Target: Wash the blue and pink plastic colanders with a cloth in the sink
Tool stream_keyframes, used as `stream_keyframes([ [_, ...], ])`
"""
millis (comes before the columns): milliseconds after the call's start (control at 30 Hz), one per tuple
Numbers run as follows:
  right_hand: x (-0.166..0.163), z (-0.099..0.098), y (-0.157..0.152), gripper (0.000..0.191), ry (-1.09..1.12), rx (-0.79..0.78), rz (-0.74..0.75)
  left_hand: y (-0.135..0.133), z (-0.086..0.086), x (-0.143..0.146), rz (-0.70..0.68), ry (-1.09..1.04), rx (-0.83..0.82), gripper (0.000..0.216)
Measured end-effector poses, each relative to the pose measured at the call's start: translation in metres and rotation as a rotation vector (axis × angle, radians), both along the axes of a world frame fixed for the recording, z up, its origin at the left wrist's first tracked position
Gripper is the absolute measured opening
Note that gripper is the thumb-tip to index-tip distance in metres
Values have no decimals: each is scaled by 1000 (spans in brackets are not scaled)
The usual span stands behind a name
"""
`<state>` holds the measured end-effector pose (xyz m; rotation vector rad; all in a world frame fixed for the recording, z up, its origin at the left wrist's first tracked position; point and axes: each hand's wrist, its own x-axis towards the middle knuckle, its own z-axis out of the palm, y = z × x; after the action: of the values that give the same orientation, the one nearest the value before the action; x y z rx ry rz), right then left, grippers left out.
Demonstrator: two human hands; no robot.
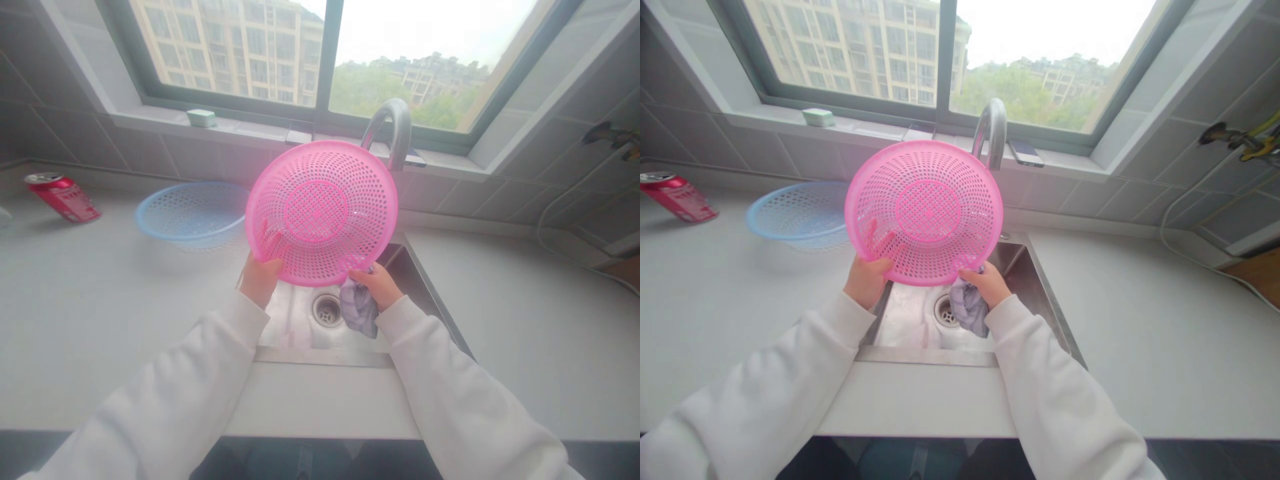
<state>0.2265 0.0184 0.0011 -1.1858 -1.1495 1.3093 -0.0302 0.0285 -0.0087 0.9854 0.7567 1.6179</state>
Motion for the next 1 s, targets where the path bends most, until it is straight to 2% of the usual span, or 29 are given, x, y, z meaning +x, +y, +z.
stream_keyframes([
  [400, 15, 3, 7, 46, -115, 85, -47, 3, 21, -25, -40, -28, -99, 94],
  [733, 0, -6, 1, 52, -108, 26, -33, -2, 18, -8, 8, -86, -264, 101],
  [867, -1, -7, 0, 50, -137, 24, -35, -2, 19, -8, -37, -82, -249, 104],
  [1000, 6, -7, 3, 49, -125, 51, -54, 3, 18, -22, -98, -10, -222, 106],
])
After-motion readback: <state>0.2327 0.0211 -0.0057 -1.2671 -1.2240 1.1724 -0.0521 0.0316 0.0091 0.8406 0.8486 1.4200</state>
